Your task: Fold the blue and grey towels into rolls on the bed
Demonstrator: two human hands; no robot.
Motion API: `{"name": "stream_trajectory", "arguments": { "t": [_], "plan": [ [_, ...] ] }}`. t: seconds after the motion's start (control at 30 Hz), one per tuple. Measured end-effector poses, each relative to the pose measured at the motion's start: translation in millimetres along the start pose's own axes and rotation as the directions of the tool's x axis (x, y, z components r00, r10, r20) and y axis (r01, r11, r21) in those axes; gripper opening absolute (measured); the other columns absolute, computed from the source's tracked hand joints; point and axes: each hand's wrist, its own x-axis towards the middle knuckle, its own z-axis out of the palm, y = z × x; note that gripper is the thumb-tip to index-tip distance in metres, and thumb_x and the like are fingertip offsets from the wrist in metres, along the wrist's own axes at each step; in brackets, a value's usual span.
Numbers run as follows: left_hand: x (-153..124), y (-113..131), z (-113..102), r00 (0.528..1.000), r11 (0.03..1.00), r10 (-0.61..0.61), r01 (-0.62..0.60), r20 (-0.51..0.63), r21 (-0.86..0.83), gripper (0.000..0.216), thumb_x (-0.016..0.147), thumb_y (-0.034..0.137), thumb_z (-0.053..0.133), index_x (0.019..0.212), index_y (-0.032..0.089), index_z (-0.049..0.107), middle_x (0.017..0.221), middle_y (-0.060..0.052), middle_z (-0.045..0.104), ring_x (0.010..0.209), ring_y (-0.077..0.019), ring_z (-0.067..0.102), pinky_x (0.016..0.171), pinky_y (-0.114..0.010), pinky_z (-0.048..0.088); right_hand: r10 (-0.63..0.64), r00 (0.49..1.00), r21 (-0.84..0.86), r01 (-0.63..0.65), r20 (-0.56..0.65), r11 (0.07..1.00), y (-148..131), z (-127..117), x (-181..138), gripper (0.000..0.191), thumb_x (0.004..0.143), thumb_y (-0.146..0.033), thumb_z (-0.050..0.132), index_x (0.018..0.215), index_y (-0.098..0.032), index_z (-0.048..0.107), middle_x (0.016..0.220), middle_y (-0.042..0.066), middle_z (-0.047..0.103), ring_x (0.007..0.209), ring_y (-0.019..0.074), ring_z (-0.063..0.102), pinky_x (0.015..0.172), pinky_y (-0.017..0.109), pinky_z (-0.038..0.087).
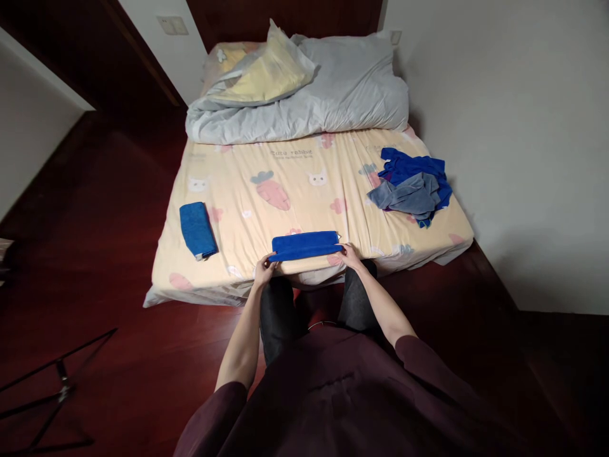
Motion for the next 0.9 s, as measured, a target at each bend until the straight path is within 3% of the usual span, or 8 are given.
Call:
{"name": "stream_trajectory", "arguments": {
  "t": [0.17,0.3,0.47,0.7,0.9],
  "plan": [
    [-3,7,0,0.998,0.999,-0.046,0.045,-0.047,-0.017,0.051,0.081,0.059,0.065,0.106,0.015,0.071,0.08,-0.005,0.068,0.067,-0.016,0.059,0.064,-0.029,0.052,0.034,0.999,-0.034,-0.035,-0.026,0.999,0,1,1,0.034,0.094,-0.048,0.06,0.104,-0.021,0.077,0.096,0.007,0.067,0.093,0.0228,0.063,0.085,0.033,0.056],
    [-5,14,1,0.995,0.997,-0.069,0.067,-0.071,-0.033,0.049,0.084,0.064,0.063,0.099,0.017,0.067,0.081,-0.005,0.067,0.071,-0.0168,0.06,0.067,-0.029,0.052,0.002,0.999,-0.046,-0.004,-0.044,0.999,1,2,1,0.043,0.096,-0.06,0.057,0.094,-0.021,0.074,0.091,0.007,0.067,0.092,0.0242,0.064,0.084,0.033,0.055],
    [-5,21,1,0.993,0.995,-0.088,0.085,-0.079,-0.042,0.049,0.089,0.067,0.058,0.095,0.019,0.064,0.084,-0.005,0.067,0.079,-0.0181,0.063,0.076,-0.03,0.054,0.007,0.999,-0.115,-0.011,-0.034,0.993,3,3,3,0.049,0.099,-0.064,0.049,0.08,-0.022,0.067,0.088,0.007,0.068,0.088,0.0238,0.065,0.083,0.033,0.052],
    [-3,27,0,0.99,0.993,-0.116,0.117,-0.078,0.002,0.052,0.091,0.072,0.055,0.082,0.02,0.061,0.077,-0.004,0.063,0.081,-0.02,0.061,0.077,-0.031,0.053,0.043,0.999,-0.172,-0.042,0.002,0.984,2,3,4,0.058,0.102,-0.066,0.042,0.064,-0.023,0.054,0.078,0.004,0.067,0.082,0.0198,0.065,0.076,0.027,0.046],
    [-1,25,2,0.987,0.99,-0.125,0.13,-0.098,0.047,0.053,0.093,0.072,0.052,0.081,0.021,0.06,0.076,-0.003,0.063,0.08,-0.0203,0.059,0.079,-0.032,0.052,0.067,0.998,-0.215,-0.063,0.009,0.974,-3,1,4,0.067,0.102,-0.074,0.038,0.063,-0.023,0.059,0.075,0.005,0.07,0.08,0.0198,0.066,0.073,0.027,0.044]
  ]
}}
